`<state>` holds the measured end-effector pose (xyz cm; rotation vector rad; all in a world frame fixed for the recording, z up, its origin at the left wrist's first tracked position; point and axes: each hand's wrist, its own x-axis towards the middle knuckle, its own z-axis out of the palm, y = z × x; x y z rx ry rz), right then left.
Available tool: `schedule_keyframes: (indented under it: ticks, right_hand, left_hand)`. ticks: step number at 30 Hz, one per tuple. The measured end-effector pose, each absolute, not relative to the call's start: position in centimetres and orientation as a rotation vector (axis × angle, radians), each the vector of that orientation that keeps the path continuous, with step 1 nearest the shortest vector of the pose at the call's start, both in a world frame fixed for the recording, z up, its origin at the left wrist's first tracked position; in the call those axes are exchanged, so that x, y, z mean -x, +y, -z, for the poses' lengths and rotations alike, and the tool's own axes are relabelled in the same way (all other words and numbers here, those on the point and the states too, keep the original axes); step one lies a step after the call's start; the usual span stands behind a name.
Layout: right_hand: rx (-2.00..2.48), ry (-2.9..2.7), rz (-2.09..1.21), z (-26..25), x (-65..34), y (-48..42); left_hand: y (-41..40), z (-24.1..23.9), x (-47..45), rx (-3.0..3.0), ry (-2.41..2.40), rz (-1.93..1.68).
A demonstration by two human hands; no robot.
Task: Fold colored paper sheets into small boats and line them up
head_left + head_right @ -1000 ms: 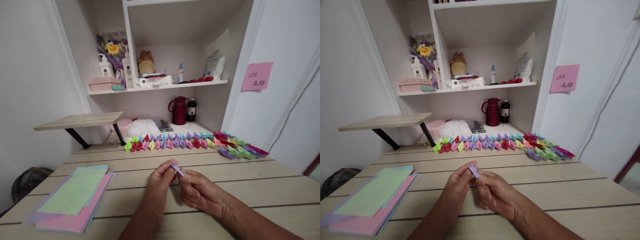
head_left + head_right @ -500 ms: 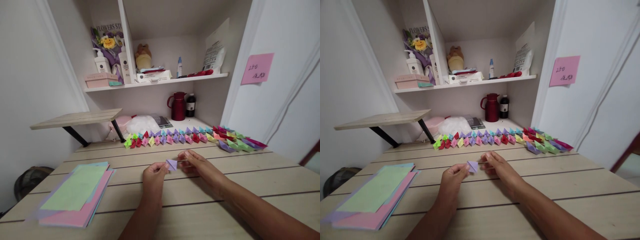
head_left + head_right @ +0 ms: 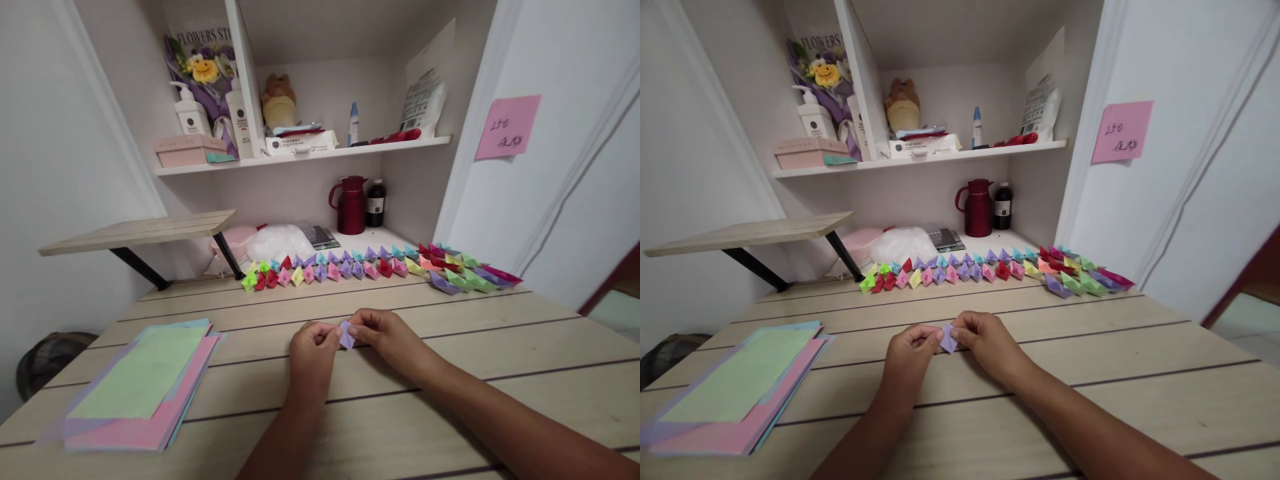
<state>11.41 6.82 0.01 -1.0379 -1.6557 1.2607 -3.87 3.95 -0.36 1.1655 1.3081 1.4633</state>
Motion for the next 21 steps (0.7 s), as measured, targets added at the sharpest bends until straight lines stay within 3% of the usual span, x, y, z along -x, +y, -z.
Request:
schedule_keyframes:
  ticks: [5,12,17,21]
  right_hand:
    - [0.901,-1.444,-1.569,-0.4,-11.3,6.7]
    - [0.781,-1.432,-1.753,-1.7,-11.9,6.5]
    - [0.776,-1.439,-1.763,-1.5,-11.7,6.5]
    - [0.892,-1.495,-1.509,-0.5,-11.2,6.7]
  left_hand:
    - [3.6,-0.6,4.1,-1.067,1.171,-1.415]
    - [3.1,-0.7,4.5,-1.103,0.993,-1.323]
    - [3.5,0.3,4.4,-1.11,0.844,-1.333]
    - [3.6,0.3,3.9,-1.071,1.03,-1.42]
